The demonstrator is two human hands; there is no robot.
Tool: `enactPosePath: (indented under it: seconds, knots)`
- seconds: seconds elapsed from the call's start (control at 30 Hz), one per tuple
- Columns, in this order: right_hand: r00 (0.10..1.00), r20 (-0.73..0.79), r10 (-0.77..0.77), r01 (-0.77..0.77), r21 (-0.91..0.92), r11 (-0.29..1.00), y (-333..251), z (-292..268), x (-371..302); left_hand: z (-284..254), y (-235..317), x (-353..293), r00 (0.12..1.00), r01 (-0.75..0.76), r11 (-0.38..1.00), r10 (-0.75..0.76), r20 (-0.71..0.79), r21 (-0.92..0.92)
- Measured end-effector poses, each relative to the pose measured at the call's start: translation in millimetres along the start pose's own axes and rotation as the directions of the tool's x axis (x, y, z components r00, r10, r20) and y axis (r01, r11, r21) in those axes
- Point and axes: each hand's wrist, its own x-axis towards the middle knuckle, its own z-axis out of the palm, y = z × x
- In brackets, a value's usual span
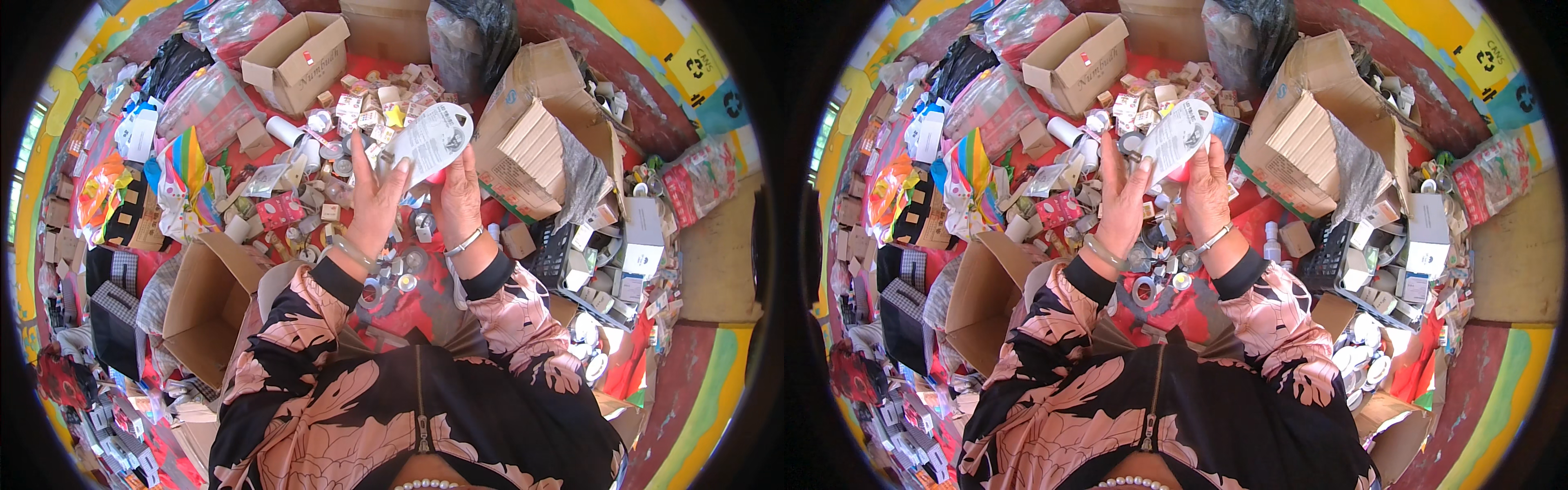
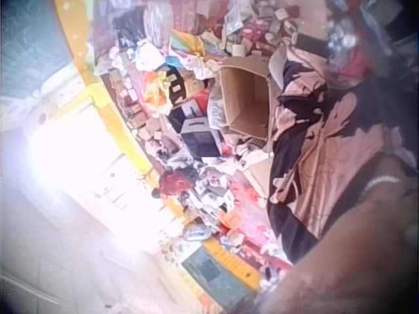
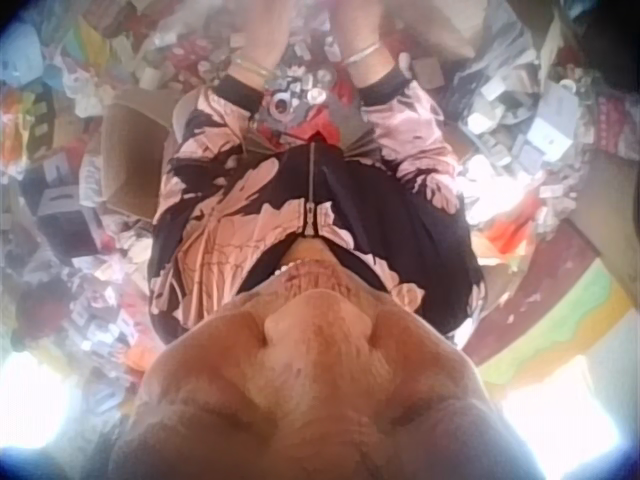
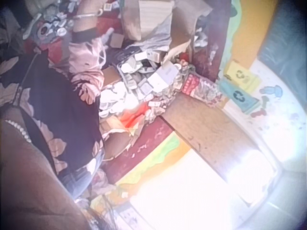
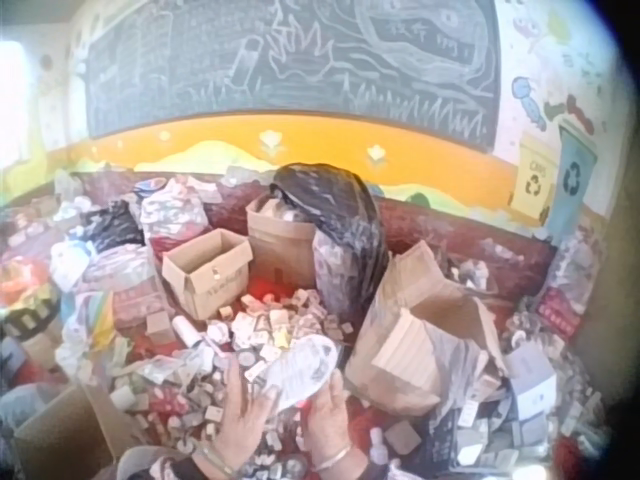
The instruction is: The person sits on the floor and cleans various small items, including light fixtures and small boxes, using a cloth. They wipe the surfaces of the items and place them into a cardboard box.
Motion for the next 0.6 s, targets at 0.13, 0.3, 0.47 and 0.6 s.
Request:
enactPosePath:
  seconds: [0.13,0.3,0.47,0.6]
  knots:
    - [0.999,0.020,-0.025,0.024,0.042,0.999,3,-11,10,-11,-8,1,0.853,0.500,0.682,-0.494,0.168,-0.533]
    - [0.988,0.101,-0.116,0.139,-0.256,0.957,12,-13,10,-15,-10,3,0.828,0.542,0.454,-0.433,0.357,-0.707]
    - [0.982,-0.181,0.054,-0.022,0.175,0.984,0,-34,35,-21,-3,9,0.911,0.401,0.567,-0.332,0.247,-0.720]
    - [0.967,-0.252,-0.034,0.051,0.061,0.997,-34,-48,44,-23,0,7,0.923,0.365,0.582,-0.328,0.201,-0.726]
